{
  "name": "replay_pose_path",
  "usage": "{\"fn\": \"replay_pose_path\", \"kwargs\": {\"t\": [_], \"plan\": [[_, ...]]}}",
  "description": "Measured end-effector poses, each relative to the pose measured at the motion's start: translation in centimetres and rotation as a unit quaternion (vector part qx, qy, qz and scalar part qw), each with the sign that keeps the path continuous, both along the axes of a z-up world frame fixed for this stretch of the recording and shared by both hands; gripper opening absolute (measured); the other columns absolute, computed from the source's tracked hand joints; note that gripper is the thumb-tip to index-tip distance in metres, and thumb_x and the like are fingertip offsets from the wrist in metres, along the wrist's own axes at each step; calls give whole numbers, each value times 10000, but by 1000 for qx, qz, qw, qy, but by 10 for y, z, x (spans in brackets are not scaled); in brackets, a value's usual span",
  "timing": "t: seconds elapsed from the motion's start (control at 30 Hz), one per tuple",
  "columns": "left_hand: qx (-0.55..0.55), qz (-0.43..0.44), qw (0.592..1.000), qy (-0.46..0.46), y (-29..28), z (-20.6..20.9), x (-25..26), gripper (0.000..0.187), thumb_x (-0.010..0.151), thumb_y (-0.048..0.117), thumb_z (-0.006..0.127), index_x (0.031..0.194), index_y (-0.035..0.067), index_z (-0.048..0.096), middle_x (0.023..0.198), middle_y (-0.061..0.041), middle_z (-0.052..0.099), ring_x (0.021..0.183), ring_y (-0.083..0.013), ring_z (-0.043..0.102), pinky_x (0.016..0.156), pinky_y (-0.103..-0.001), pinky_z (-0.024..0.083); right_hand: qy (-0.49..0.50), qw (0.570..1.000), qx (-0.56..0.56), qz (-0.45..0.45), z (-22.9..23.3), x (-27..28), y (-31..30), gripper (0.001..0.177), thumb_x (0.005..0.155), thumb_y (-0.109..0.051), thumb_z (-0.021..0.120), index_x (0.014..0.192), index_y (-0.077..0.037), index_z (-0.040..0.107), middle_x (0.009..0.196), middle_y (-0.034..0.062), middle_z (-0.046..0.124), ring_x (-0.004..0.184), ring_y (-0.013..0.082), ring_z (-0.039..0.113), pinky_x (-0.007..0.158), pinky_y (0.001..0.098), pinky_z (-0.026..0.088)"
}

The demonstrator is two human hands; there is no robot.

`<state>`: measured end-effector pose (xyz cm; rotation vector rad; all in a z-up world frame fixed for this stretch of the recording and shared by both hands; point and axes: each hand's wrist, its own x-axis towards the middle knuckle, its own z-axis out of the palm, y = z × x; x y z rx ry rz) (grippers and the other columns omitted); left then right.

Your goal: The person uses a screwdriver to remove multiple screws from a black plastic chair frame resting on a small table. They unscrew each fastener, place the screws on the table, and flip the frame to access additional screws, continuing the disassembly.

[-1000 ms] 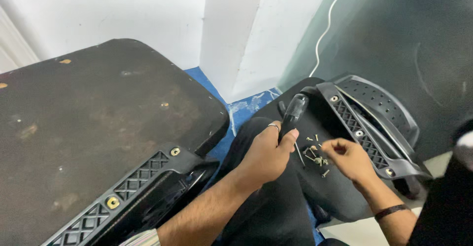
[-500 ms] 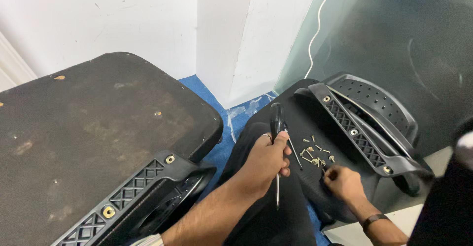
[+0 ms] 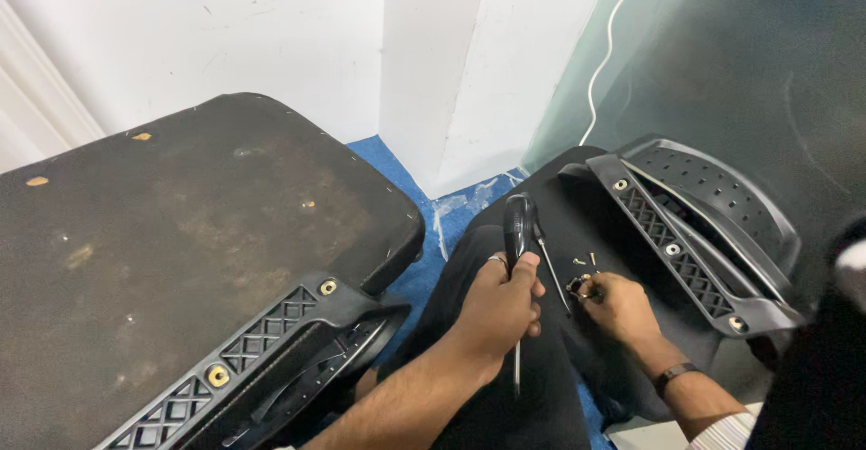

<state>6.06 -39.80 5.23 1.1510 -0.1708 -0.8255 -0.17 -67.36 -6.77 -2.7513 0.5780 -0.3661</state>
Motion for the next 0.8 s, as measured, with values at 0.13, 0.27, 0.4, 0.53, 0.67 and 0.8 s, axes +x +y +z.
{"fn": "replay_pose_path", "kwargs": {"t": [0.13, 0.27, 0.4, 0.53, 0.67, 0.8], "plan": [[-18, 27, 999, -12, 5, 1, 5, 255, 1036, 317, 536, 971, 70, 528, 811, -24, 536, 610, -105, 503, 527, -276, 476, 126, 991, -38, -34, 3, 7, 4, 200, 813, -188, 777, 995, -125, 724, 955, 98, 763, 930, 322, 722, 811, 435, 574], [-42, 35, 998, 11, 13, 2, 11, 235, 1033, 312, 539, 968, 88, 510, 807, -10, 523, 609, -97, 480, 525, -269, 455, 74, 996, 11, -45, 1, 14, -4, 195, 800, -154, 764, 982, -95, 725, 947, 123, 769, 910, 289, 760, 826, 399, 602], [-39, 53, 997, 37, 22, 6, 18, 230, 1021, 317, 544, 955, 101, 500, 792, -4, 510, 588, -96, 466, 508, -275, 434, 29, 999, -8, 33, -8, 25, -21, 239, 787, -160, 762, 1021, -112, 755, 989, 124, 759, 893, 286, 757, 813, 389, 609], [-54, 84, 995, 28, 39, 12, 37, 264, 1032, 348, 540, 964, 96, 501, 778, -14, 498, 558, -107, 448, 498, -282, 429, 118, 981, -96, 118, -23, 39, -29, 228, 819, -174, 749, 1043, -152, 784, 1011, 97, 779, 937, 288, 745, 843, 396, 599], [-43, 159, 986, 22, 60, 17, 66, 276, 1025, 364, 528, 1036, 88, 526, 796, -23, 563, 581, -124, 515, 529, -297, 480, 181, 981, -43, 51, -23, 43, -30, 240, 883, -167, 698, 1107, -186, 781, 960, 98, 788, 857, 275, 776, 784, 385, 626], [-49, 181, 982, 2, 67, 16, 72, 397, 1031, 409, 468, 1143, 43, 575, 841, -80, 680, 673, -135, 637, 613, -284, 570, 113, 993, 27, -36, 2, 44, -11, 251, 929, -218, 717, 1168, -152, 755, 925, 107, 784, 756, 271, 756, 703, 377, 618]]}}
